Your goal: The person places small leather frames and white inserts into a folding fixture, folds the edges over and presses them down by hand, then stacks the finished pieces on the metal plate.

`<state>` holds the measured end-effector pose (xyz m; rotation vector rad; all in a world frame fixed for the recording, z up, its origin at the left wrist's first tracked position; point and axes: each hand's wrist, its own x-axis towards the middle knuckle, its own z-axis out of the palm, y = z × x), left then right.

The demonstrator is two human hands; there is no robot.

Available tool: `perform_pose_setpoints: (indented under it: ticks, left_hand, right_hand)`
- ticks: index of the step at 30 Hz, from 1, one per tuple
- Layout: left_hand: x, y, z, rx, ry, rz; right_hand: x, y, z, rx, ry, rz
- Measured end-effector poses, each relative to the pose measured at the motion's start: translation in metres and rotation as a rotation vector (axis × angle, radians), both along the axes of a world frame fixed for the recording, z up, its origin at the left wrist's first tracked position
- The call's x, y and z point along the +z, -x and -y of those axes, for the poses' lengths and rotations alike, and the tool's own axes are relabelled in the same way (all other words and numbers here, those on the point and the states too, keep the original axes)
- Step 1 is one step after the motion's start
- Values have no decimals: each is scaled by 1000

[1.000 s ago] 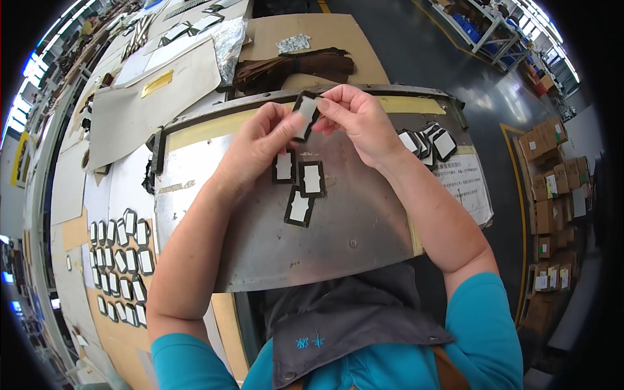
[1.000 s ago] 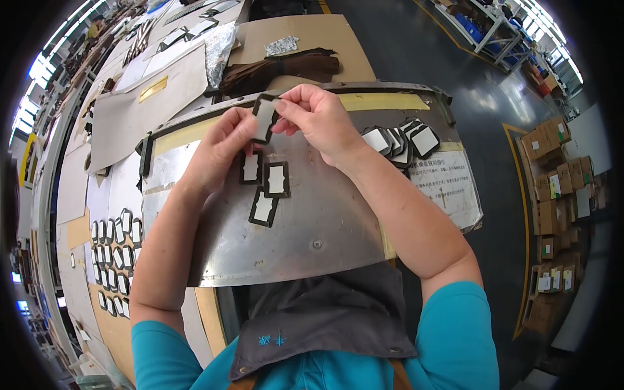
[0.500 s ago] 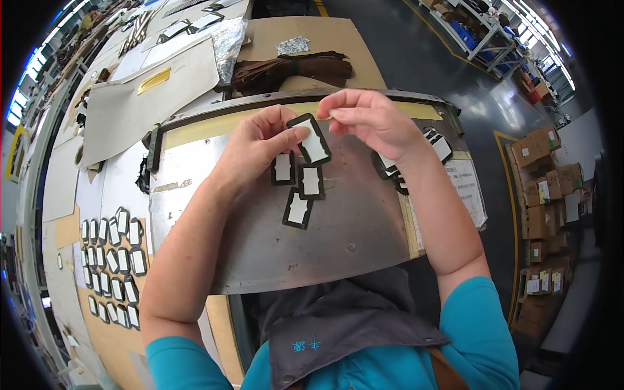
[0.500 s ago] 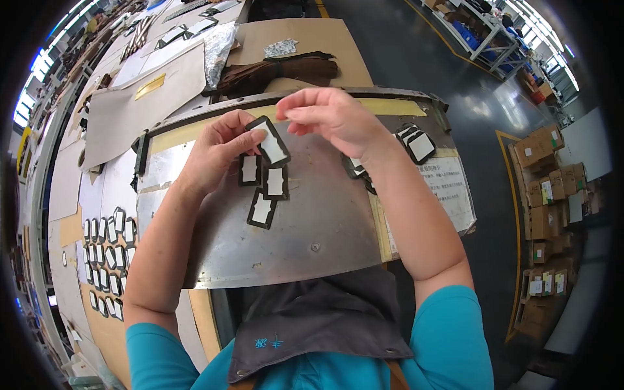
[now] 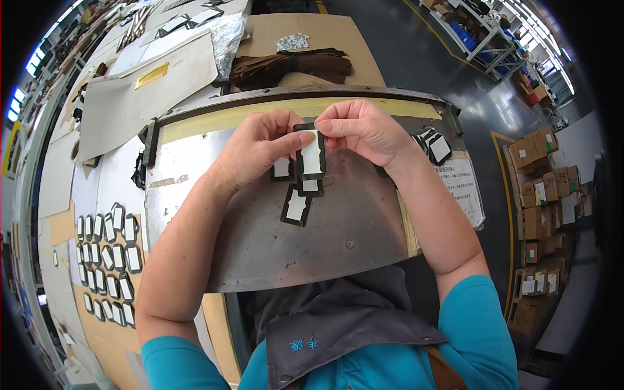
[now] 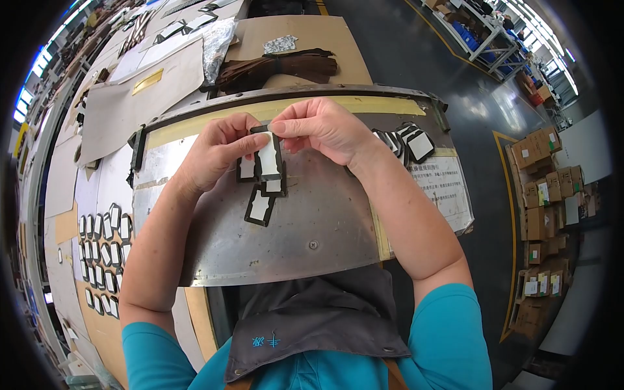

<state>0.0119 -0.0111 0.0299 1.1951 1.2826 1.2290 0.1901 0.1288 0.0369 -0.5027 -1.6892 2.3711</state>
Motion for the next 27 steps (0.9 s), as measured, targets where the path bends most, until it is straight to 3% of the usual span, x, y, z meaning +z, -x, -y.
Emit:
perform_pose_setpoints:
  ticks: [7,9,10,11,13,16,23,25,27]
  left_hand:
    - [-3,1,0,-10,71,-102]
    - [-5,1,0,-2,73,-103]
    - [-4,2,-1,8,69,-108]
    - [-3,2,-2,3,67,-114]
    - [-1,5,-1,49,21,-73]
    - [-2,6,-1,35,21,-26]
    - [7,11,5,-22,173,1]
    - [9,21,8,-211,111,87]
    - [6,33,8,-249,132,185]
  right_hand:
    - [-3,5,10,-55,-198,7]
    - [1,6,19,-166,-599,133]
    - [3,6,23,-191,-632,163]
    - [2,6,22,-198,-633,159]
    - [-1,10,20,-172,-319,6]
    - [2,5,7,-23,-124,36]
    - [2,6,12,-24,-244,82]
    - [0,5,9,-36,-235,87]
    - [1,3,7,-9,-221,70]
